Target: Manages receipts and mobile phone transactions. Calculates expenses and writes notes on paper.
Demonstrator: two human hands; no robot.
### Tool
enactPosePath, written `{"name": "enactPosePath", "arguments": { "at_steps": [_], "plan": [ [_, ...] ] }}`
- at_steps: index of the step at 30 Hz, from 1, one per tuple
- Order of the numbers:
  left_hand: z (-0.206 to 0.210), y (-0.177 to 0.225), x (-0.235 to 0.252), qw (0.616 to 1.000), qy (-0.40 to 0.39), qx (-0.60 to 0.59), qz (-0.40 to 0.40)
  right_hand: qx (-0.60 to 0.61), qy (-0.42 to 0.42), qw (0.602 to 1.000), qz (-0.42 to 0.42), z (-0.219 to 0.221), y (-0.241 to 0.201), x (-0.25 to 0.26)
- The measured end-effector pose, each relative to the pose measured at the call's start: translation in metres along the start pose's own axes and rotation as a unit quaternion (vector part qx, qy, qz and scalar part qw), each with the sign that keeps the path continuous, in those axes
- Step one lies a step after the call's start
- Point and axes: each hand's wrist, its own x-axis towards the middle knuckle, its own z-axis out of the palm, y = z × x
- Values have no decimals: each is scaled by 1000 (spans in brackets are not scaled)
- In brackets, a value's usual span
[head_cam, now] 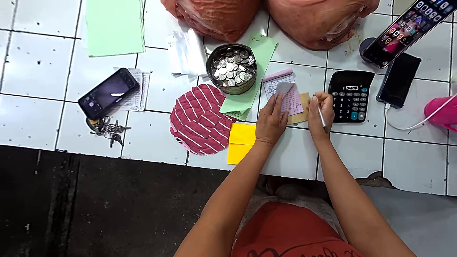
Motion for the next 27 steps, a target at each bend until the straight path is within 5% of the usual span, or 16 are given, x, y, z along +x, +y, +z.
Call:
{"name": "enactPosePath", "arguments": {
  "at_steps": [5,10,17,22,27],
  "plan": [
    [2,-4,-2,999,28,8,14,-50,6,995,-89,4,5,-15],
    [1,-5,-1,996,-5,32,88,-8,-16,999,-42,12,-9,-3],
    [2,-4,1,994,-68,67,54,72,-81,994,-7,6,-22,10],
    [2,1,3,987,-109,108,43,-76,-24,994,-79,-57,3,8],
    [-5,5,9,980,-162,107,37,-223,-4,974,23,-117,33,38]
  ]
}}
